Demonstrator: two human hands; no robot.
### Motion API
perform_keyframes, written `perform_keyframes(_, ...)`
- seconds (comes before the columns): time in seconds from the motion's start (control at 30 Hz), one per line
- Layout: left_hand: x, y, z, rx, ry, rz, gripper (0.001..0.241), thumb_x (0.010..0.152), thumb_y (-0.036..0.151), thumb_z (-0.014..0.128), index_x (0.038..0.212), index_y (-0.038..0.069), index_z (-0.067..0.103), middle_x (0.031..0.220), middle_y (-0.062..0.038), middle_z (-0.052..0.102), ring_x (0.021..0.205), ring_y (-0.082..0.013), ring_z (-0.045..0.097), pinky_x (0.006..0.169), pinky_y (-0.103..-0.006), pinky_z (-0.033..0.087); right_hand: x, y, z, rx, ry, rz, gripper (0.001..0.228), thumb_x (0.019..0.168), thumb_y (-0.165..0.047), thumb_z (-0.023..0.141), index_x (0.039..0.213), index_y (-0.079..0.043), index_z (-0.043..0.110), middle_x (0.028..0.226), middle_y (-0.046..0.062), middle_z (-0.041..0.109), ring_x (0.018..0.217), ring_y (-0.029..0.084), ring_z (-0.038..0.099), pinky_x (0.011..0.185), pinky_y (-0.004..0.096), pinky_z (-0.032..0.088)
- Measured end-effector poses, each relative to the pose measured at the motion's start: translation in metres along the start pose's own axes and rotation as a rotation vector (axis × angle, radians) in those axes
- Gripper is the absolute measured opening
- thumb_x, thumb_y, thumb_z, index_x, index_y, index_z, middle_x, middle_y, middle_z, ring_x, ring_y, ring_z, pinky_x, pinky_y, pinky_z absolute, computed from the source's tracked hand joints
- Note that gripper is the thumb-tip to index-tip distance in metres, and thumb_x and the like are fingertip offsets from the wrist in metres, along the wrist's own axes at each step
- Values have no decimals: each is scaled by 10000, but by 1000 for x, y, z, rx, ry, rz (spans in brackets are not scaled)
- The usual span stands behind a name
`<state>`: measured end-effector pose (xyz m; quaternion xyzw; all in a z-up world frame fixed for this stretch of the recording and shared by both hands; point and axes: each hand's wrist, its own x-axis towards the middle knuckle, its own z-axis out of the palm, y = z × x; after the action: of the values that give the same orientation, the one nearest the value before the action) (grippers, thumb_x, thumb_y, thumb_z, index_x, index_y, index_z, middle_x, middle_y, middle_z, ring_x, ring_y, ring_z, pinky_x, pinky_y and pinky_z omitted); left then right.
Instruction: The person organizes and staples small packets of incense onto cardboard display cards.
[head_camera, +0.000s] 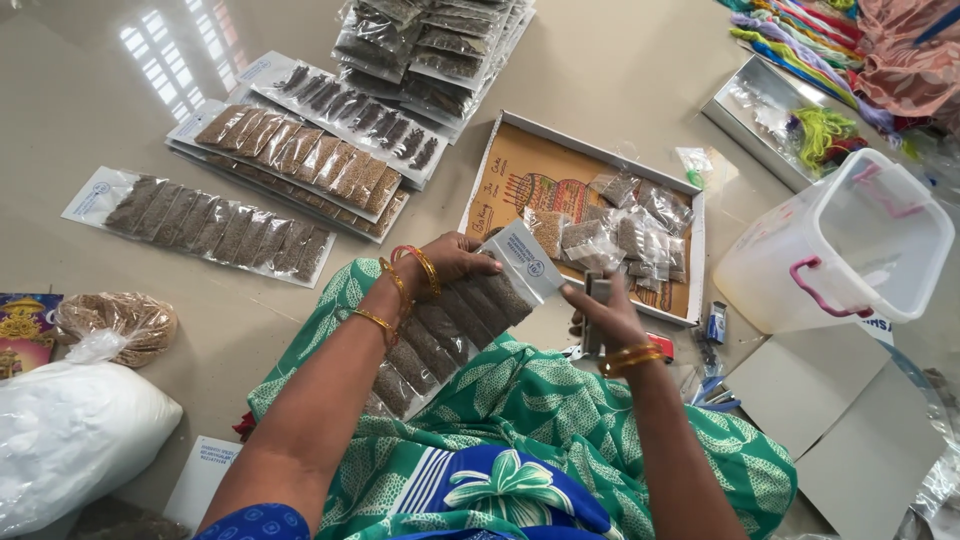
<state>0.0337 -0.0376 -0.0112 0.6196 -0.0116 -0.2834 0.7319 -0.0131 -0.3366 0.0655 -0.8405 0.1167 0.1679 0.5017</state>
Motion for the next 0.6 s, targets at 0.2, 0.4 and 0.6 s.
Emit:
perform_keyframes(0.2, -6, 5, 7, 79, 20, -34, 462, 790, 266, 851, 1161, 8, 758, 962, -57, 778, 788, -91, 695, 726, -247, 567, -18, 35, -5, 364, -460, 23, 637, 773, -306, 816, 1256, -15, 521, 1073, 153, 692, 895, 216, 736, 740, 339, 620)
perform_keyframes(0.4, -5, 4, 12, 135, 25, -35, 494, 804, 296, 843, 1194, 7, 749, 945, -49, 768, 762, -86, 673, 706, -254, 554, -2, 47, 14, 398, -497, -50, 420, 921, -359, 720, 1131, 2, 668, 984, 104, 721, 800, 140, 676, 672, 271, 556)
perform_keyframes(0.6, -14, 10, 26, 156, 82, -21, 465, 820, 294, 827, 1175, 2, 756, 967, -68, 787, 813, -101, 715, 750, -254, 582, 13, 57, 26, 403, -509, -98, 400, 961, -374, 680, 1126, -9, 675, 904, 91, 705, 743, 126, 665, 634, 269, 553)
